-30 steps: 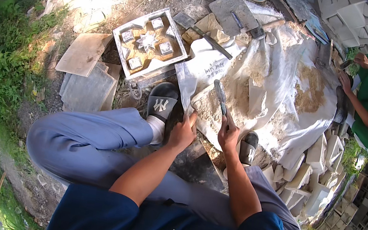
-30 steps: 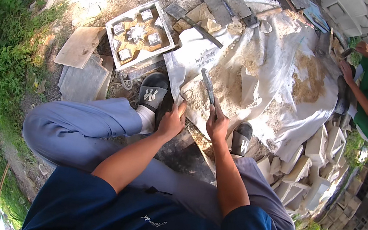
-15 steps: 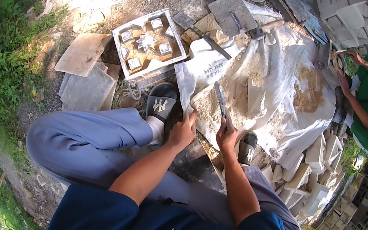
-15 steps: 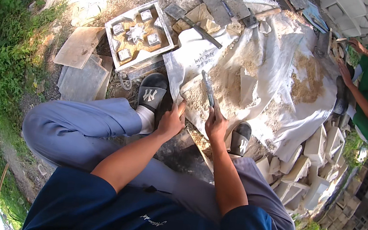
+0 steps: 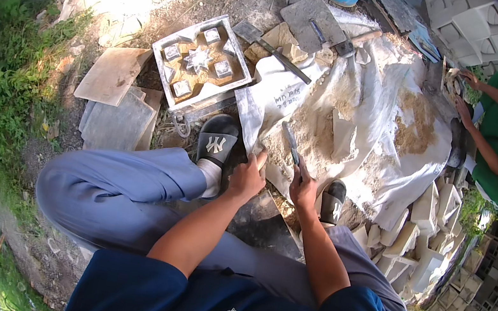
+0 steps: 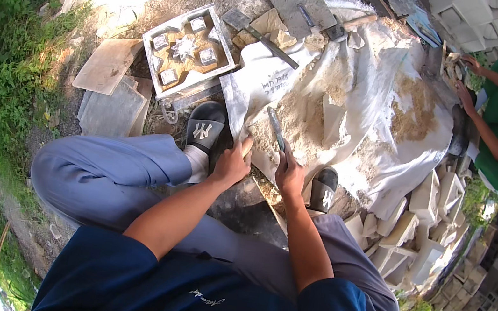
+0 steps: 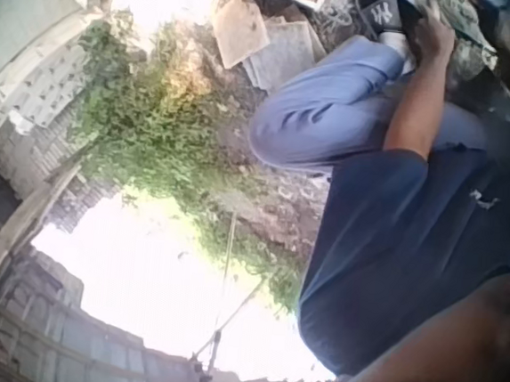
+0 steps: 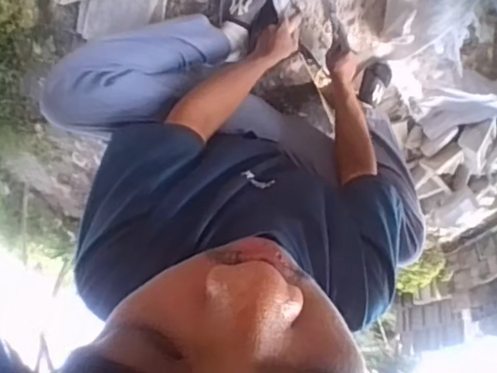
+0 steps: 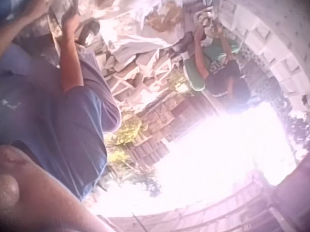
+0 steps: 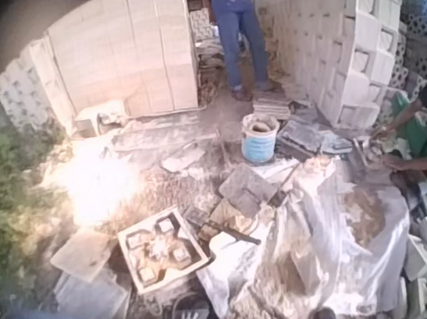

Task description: The person carves a stone piece using a chisel and a wooden mallet, then scrapes the stone surface using a chisel blade.

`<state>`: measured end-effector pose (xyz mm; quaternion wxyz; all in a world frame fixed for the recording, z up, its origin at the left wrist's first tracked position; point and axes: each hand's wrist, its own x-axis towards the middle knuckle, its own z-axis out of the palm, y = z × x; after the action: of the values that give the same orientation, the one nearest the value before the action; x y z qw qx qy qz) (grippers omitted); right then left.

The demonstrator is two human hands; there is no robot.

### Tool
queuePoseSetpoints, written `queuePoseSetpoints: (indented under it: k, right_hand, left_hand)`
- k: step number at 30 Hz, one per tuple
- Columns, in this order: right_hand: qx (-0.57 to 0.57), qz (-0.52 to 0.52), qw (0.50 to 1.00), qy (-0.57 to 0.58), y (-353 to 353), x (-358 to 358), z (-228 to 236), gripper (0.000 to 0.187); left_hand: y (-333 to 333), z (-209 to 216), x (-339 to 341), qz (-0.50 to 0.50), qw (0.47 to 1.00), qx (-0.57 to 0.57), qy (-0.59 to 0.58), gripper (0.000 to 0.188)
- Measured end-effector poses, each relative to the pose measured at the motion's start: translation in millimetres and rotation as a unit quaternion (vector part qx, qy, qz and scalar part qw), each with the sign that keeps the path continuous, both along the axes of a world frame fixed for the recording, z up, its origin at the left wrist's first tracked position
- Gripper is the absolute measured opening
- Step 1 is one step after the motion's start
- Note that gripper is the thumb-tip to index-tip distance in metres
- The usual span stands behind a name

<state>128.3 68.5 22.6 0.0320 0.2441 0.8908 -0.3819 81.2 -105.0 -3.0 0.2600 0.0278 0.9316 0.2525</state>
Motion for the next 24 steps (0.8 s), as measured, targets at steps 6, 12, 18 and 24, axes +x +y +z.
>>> queuePoseSetpoints:
  k: [6, 12, 18, 24]
  right_hand:
    - [-0.019, 0.012, 1.0, 0.018, 6, -2, -17, 0.031]
    - [0.001, -0.014, 0.995, 0.103, 2, -19, 9, 0.032]
    - [0.006, -0.013, 1.0, 0.016, 13, -12, -16, 0.033]
    - [-0.019, -0.055, 0.998, 0.033, -2, -23, 18, 0.032]
  left_hand:
    - [2, 9, -1, 0.032, 0.999, 0.009, -0.031, 0.049]
    - [-2, -2, -2, 0.004, 1.0, 0.018, -0.015, 0.059]
    - [-1, 5, -6, 0.024, 0.999, 0.003, -0.03, 0.058]
    - [-4, 14, -8, 0.005, 1.0, 0.005, -0.023, 0.057]
